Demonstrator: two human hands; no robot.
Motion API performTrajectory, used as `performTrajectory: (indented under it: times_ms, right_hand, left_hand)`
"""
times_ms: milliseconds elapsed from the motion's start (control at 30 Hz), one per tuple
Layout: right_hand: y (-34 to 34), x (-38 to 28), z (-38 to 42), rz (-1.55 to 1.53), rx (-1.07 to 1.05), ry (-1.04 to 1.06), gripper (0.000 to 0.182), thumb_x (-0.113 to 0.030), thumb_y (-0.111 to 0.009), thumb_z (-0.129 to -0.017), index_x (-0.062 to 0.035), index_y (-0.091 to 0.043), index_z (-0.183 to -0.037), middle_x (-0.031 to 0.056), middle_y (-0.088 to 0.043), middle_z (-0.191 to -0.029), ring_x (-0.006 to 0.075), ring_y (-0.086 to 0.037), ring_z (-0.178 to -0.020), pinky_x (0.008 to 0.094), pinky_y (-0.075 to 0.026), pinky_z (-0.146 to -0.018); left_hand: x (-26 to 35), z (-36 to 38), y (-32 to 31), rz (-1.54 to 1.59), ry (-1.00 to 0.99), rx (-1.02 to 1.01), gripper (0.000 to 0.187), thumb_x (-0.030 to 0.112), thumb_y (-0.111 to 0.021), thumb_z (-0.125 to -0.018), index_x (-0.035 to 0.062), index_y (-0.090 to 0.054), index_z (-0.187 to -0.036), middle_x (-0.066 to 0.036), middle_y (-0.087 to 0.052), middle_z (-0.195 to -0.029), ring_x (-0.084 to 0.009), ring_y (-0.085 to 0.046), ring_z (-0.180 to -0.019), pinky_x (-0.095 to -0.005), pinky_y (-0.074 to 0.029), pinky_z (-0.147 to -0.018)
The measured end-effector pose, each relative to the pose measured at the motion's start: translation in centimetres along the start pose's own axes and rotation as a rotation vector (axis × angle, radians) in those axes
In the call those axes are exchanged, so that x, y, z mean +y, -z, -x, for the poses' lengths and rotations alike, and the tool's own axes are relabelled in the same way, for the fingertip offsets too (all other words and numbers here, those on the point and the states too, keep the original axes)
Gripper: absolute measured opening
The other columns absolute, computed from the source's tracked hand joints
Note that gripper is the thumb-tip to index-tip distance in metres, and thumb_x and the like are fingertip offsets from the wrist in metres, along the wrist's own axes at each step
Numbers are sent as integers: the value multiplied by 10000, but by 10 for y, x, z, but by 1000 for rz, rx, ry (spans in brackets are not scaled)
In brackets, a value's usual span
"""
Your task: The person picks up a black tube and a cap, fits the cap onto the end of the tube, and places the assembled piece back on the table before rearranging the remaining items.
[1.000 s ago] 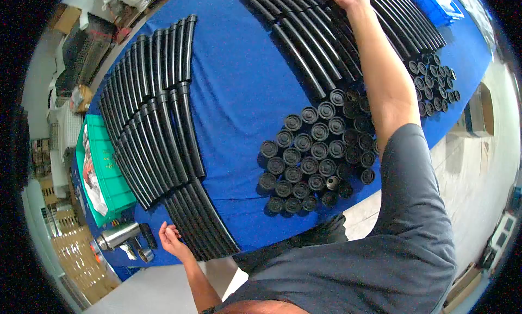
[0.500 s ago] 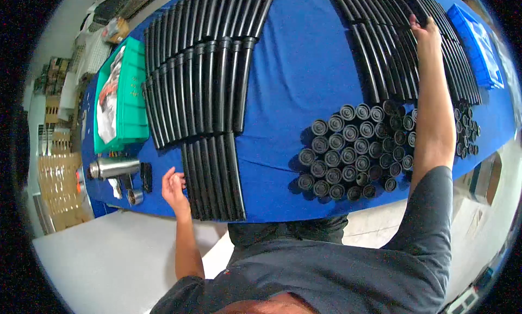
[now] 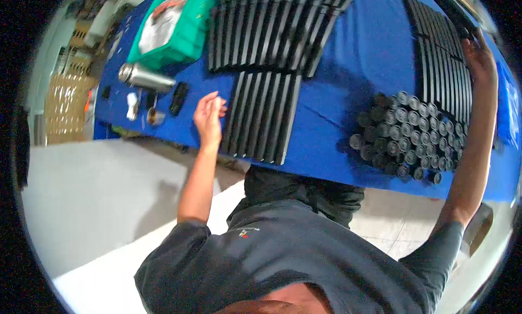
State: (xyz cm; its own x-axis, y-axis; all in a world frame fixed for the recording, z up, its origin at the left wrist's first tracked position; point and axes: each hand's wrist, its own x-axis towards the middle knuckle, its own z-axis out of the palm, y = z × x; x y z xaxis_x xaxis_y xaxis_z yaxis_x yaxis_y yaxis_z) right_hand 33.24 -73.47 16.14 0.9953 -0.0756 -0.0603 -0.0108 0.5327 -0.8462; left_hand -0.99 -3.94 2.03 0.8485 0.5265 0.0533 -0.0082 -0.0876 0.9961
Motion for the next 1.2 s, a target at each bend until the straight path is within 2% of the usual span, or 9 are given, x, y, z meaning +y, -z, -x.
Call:
performTrajectory:
  times_ms: [167, 300, 500, 600, 800, 933, 1000, 1100, 1200]
  right_hand:
    - [-199, 114, 86, 136, -141, -138, 230, -233, -648, -1003, -76, -680, -1169, 21, -677, -939, 96, -575, -727, 239, -458, -602]
    - [-345, 209, 180, 245, -311, -197, 271, -350, -677, -967, -97, -717, -1057, 10, -649, -797, 130, -568, -598, 299, -487, -553]
    - [-424, 321, 228, 401, -658, -523, 286, -332, -692, -964, -64, -719, -1059, 15, -647, -842, 121, -539, -667, 308, -442, -500]
    - [-445, 347, 236, 538, -680, -549, 283, -339, -687, -972, -61, -722, -1015, -44, -521, -708, 75, -425, -556, 259, -363, -449]
    - [-459, 384, 231, 736, -818, -557, 340, -376, -715, -950, -50, -738, -1042, -41, -514, -697, 86, -401, -518, 271, -295, -417]
    - [-463, 400, 238, 812, -895, -428, 351, -372, -700, -959, -30, -733, -1031, -12, -489, -630, 92, -385, -480, 298, -280, -402]
    - [-462, 411, 239, 888, -922, -333, 378, -374, -683, -961, -6, -728, -1032, 61, -546, -713, 171, -460, -599, 343, -342, -521]
    - [-463, 426, 240, 1057, -955, -216, 450, -386, -647, -956, 47, -719, -1059, 251, -722, -994, 411, -690, -974, 470, -520, -877]
    - [-467, 432, 244, 1204, -972, -140, 455, -381, -589, -973, 48, -714, -1058, 263, -711, -1055, 449, -662, -1045, 501, -505, -942]
  left_hand:
    - [5, 3, 17, 234, -22, 288, 221, 190, -673, -985, 14, -629, -1113, -82, -692, -874, -121, -636, -680, -231, -496, -551]
    - [23, 23, 52, 233, -80, 474, 184, 167, -649, -993, 10, -626, -1085, -87, -692, -873, -119, -635, -681, -233, -497, -546]
    - [48, 43, 120, 144, -224, 664, 168, 149, -635, -1007, 14, -617, -1105, -87, -678, -896, -122, -631, -718, -243, -509, -602]
    - [56, 46, 138, 131, -216, 672, 179, 136, -618, -1014, 6, -606, -1137, -97, -681, -903, -129, -638, -716, -240, -508, -606]
    - [65, 35, 120, -275, -256, 315, 338, 143, -675, -963, 12, -603, -1266, -113, -682, -1123, -204, -654, -993, -305, -534, -843]
    - [64, 26, 99, -843, -346, -155, 660, 309, -762, -876, 66, -517, -1438, -194, -498, -1467, -346, -478, -1354, -453, -400, -1108]
    - [60, 26, 89, -980, -328, -258, 728, 360, -765, -862, 74, -490, -1473, -217, -422, -1542, -380, -417, -1415, -475, -357, -1150]
    - [53, 30, 82, -954, -200, -295, 747, 394, -750, -863, 78, -481, -1485, -240, -377, -1567, -412, -387, -1429, -474, -340, -1163]
    - [42, 31, 84, -980, -246, -295, 705, 383, -714, -892, 81, -482, -1485, -240, -375, -1567, -423, -405, -1410, -478, -357, -1151]
